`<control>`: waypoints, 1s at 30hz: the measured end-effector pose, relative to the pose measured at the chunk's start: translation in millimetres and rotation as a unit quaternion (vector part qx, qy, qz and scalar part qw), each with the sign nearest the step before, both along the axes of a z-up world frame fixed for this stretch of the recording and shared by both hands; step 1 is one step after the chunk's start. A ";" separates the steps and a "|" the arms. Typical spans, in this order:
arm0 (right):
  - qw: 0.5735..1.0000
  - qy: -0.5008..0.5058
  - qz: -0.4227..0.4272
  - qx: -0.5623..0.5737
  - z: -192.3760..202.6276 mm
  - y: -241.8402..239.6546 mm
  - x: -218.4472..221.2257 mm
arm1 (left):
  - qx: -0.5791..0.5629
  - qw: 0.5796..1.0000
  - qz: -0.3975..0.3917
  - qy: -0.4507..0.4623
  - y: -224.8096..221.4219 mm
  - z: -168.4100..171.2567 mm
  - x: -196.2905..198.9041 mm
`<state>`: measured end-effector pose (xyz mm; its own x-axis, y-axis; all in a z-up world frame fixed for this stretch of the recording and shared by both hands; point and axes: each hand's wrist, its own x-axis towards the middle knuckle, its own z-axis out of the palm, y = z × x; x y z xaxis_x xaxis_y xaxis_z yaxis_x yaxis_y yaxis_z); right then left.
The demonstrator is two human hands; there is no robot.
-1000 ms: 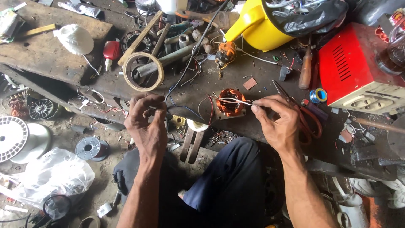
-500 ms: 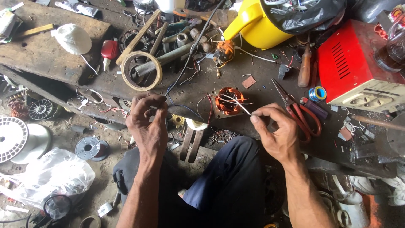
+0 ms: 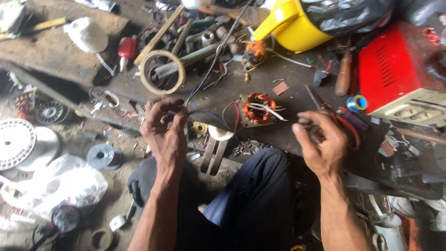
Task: Finalizing a coil assembly by stripping wire ends and soldering them to the coil terminals on a workbench.
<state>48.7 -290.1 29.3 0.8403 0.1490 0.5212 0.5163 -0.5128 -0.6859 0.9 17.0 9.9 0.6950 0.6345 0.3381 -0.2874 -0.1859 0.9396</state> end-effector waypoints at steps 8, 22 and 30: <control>0.987 -0.138 0.053 -0.056 -19.6 5.4 -39.1 | -0.033 0.994 0.044 -0.098 13.3 18.9 -20.4; 0.965 0.050 0.185 -0.179 -92.1 37.8 -87.4 | -0.161 0.940 0.091 0.286 37.9 -229.4 -248.0; 0.948 0.066 0.190 -0.247 -126.1 25.3 -92.1 | -0.577 0.765 0.119 0.260 33.8 -370.0 -231.3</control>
<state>-43.5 -264.8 -96.8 0.7300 0.6525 0.2030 0.6548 -0.5829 -0.4811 -230.5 50.9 -360.1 0.3641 0.4304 -0.8259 0.0940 0.8653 0.4923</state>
